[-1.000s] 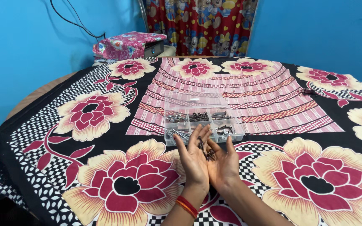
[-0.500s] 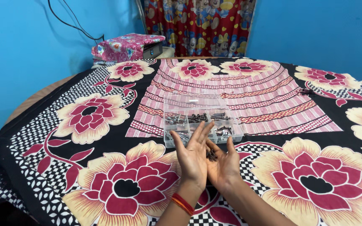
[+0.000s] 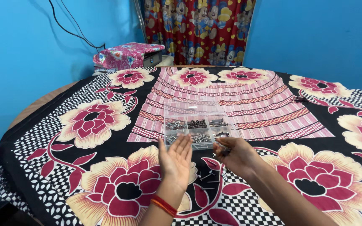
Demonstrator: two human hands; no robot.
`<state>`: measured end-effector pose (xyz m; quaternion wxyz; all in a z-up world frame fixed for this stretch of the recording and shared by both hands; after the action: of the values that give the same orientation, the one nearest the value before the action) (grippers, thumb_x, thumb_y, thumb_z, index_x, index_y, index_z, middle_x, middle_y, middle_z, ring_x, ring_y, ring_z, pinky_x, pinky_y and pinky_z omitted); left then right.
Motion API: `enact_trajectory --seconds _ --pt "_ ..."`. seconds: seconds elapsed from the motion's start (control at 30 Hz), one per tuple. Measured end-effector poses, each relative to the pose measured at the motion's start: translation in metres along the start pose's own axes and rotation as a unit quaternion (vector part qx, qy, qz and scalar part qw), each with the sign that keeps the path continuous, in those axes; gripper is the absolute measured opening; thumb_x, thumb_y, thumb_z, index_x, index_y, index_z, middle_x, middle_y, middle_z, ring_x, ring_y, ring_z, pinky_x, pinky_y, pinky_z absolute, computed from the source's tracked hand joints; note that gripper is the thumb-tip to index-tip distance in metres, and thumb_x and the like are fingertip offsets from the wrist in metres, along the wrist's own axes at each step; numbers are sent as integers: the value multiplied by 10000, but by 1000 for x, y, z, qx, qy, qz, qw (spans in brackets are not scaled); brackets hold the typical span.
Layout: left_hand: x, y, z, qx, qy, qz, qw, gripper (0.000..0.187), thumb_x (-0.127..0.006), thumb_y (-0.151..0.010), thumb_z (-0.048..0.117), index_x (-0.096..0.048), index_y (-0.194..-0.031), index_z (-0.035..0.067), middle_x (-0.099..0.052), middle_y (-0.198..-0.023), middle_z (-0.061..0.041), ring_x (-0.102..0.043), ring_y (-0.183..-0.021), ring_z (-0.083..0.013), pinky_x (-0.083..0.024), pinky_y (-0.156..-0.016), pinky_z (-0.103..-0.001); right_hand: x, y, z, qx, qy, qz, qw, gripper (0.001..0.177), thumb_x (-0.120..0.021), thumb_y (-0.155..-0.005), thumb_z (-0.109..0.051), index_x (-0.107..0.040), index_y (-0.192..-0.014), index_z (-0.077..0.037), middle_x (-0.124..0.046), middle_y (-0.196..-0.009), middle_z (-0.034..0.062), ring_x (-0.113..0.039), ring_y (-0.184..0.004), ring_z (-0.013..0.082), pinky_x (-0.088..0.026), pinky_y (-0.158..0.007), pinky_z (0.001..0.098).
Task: The person sorts small metal paperclips from a clear plastic compartmentalized box onto a floral-patterned tablecloth. They pick up clips individually or in small groups, separate them, and place them into the box's compartments. The person continues this repetitive sorting process until the box is full, then closes the lid.
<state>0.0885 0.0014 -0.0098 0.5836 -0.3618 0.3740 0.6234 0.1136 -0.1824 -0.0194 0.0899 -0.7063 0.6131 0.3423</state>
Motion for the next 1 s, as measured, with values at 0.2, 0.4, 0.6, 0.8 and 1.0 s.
enact_trajectory --seconds 0.2,0.4,0.6,0.8,1.0 --pt "-1 16 -48 56 13 28 998 948 -272 -977 696 -423 -1493 -84 -483 -1548 -226 -387 -1467 -282 -231 -1231 -405 -42 43 1 1 -113 5 994 559 -350 -1082 -404 -504 -1271 99 -585 -1190 237 -589 -1163 295 -477 -1073 389" --pt "-10 23 -68 40 111 -12 993 952 -279 -982 686 -360 -1536 -84 -445 -1591 -175 -361 -1502 -254 -218 -1243 -391 -65 59 10 54 -174 -22 983 816 -201 -1040 -581 -431 -1468 74 -559 -1425 258 -523 -1350 332 -367 -1172 447" --pt "-10 23 -74 32 144 -17 989 825 -243 -1029 584 -411 -1513 -63 -464 -1586 -167 -394 -1481 -266 -244 -1229 -413 -74 64 6 99 -134 -34 985 903 -121 -1010 -650 -363 -1492 74 -515 -1508 257 -461 -1422 356 -301 -1217 464" --pt "-7 25 -81 45 166 31 985 725 -248 -1043 538 -509 -1456 4 -574 -1451 -144 -519 -1349 -259 -364 -1182 -423 -87 76 2 152 -33 -50 987 985 -67 -973 -698 -382 -1509 66 -542 -1522 225 -435 -1464 298 -274 -1230 415" --pt "-6 30 -79 48 175 81 980 642 -245 -1075 486 -565 -1324 -11 -641 -1287 -153 -594 -1247 -253 -452 -1135 -416 -93 82 -4 197 58 -38 978 931 -75 -975 -657 -397 -1519 26 -526 -1563 136 -356 -1514 226 -161 -1248 370"
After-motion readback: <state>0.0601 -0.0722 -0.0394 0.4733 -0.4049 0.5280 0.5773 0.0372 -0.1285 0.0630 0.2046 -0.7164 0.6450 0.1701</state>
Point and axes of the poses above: each hand's wrist, its own y-axis away from the middle knuckle, its own x-axis out of the back of the hand, z = x × y, the point moved 9 cm from there along -y, towards the middle knuckle
